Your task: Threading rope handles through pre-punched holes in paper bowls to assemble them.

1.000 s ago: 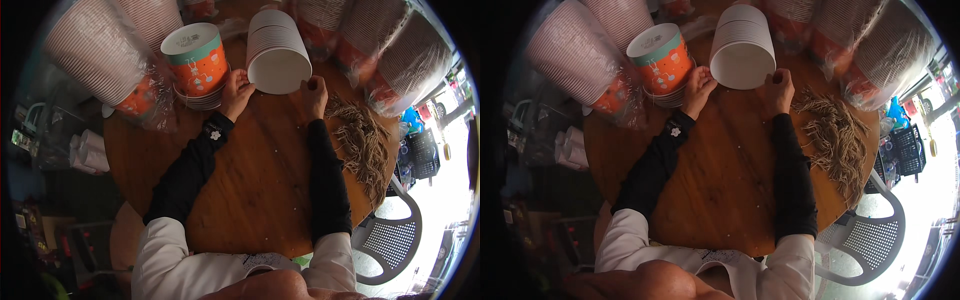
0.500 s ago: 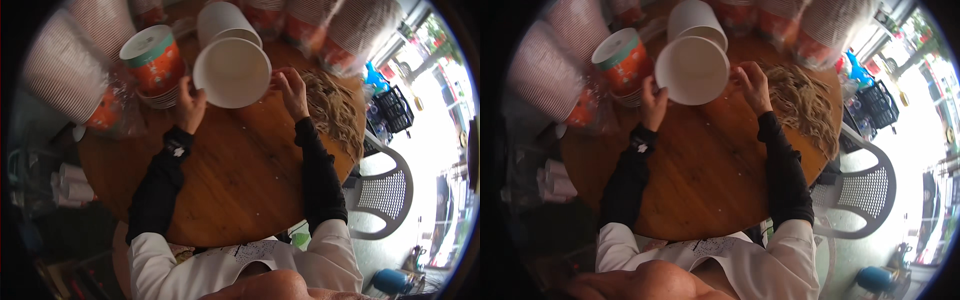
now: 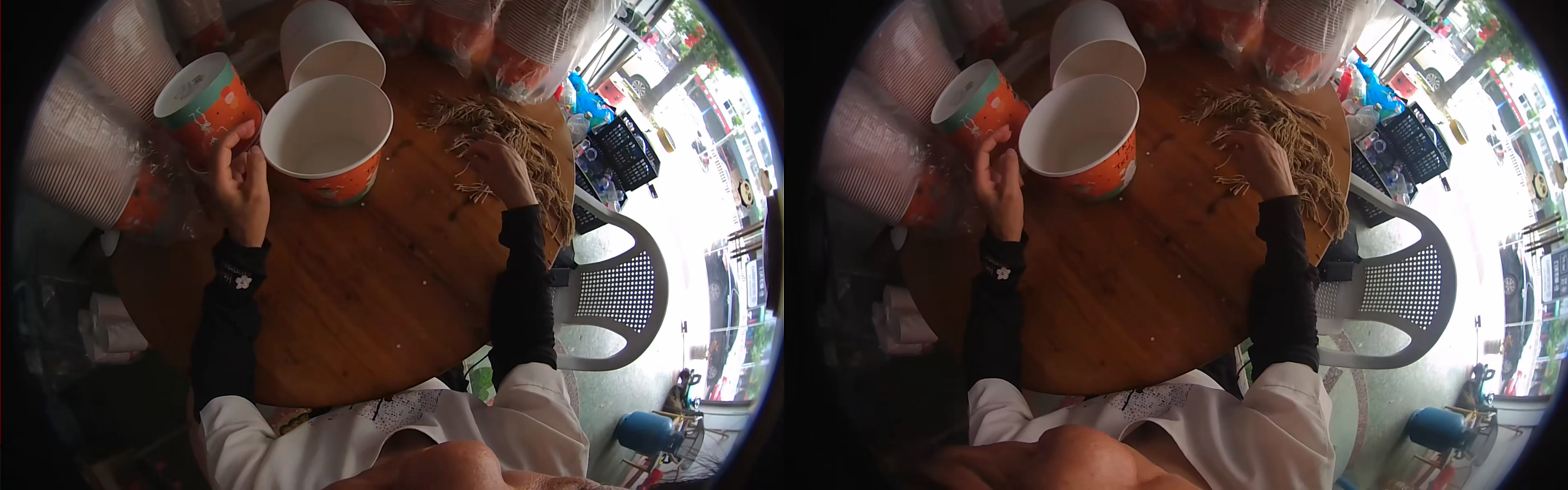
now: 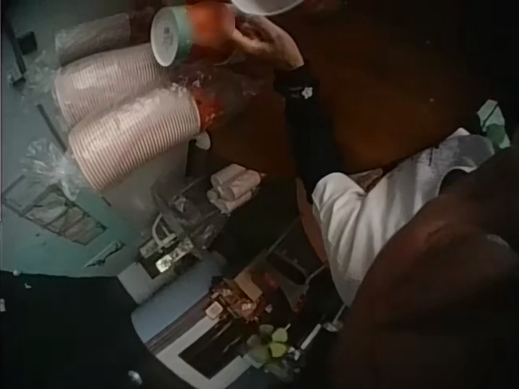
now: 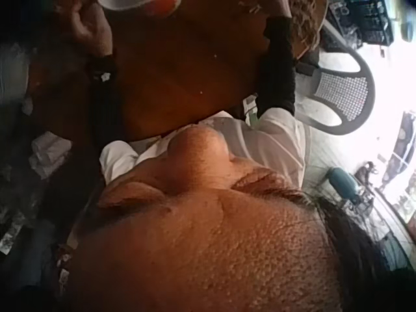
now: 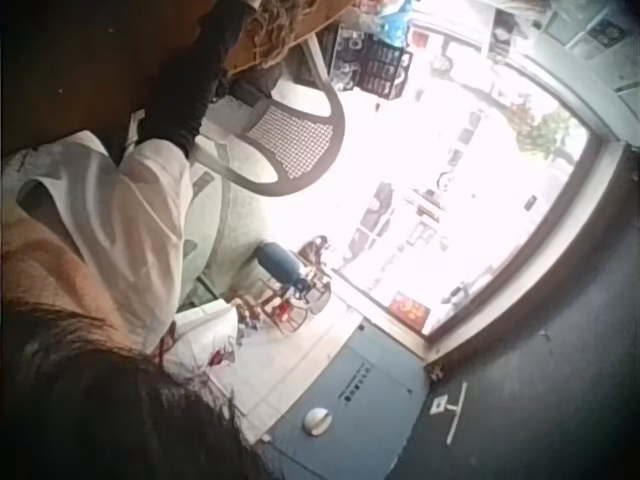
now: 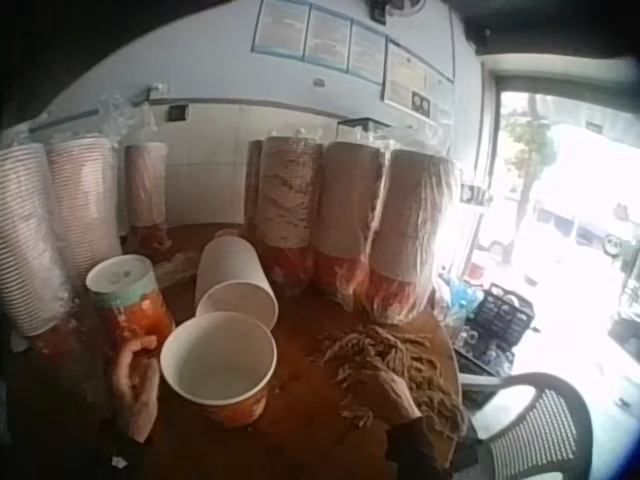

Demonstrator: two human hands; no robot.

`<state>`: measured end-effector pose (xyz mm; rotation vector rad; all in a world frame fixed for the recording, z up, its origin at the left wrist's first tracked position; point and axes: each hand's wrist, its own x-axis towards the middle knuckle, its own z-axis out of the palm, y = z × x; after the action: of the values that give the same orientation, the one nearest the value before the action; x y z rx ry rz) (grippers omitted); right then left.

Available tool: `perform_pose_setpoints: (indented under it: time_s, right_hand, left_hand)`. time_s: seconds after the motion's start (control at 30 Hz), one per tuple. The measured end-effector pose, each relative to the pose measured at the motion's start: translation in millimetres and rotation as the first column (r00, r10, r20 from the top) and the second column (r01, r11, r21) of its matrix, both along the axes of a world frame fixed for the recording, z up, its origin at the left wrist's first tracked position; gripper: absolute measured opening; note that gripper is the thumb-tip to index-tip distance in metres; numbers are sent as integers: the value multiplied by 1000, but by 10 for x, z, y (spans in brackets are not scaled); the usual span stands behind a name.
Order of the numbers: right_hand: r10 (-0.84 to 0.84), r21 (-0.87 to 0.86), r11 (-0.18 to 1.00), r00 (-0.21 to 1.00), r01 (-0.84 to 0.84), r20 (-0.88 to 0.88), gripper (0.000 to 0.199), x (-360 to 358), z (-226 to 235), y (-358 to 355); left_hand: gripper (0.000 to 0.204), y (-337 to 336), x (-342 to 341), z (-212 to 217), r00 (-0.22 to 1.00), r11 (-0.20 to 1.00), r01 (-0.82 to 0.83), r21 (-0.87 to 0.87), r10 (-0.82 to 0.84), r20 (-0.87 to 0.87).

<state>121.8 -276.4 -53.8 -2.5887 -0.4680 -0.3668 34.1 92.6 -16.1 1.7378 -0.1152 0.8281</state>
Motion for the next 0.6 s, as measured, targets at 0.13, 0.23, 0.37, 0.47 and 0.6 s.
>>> perform_pose_setpoints:
  time_s: [0.13, 0.23, 0.37, 0.47, 0.6]
  right_hand:
    - [-34, -82, 996, 999, 34, 10, 15, 59, -124, -125]
    - [-65, -169, 984, 997, 59, -33, 12, 89, -198, -193]
    - [120, -101, 986, 988, -130, -101, 13, 30, -8, 5]
    - [358, 165, 925, 931, -343, -70, 14, -21, 84, 8]
    - [365, 179, 923, 922, -340, -130, 13, -41, 58, 43]
  left_hand:
    - [23, -233, -98, 19, 965, 921, -89, 380, -15, 262]
    - [25, -589, -246, -55, 946, 884, 49, 464, -190, 261]
    - [19, -946, -372, -219, 921, 873, 389, 296, -356, -160]
    - [22, -1170, 24, -688, 823, 869, 495, 11, -465, -327]
    - [27, -1399, 365, -847, 690, 805, 582, -118, -565, -452]
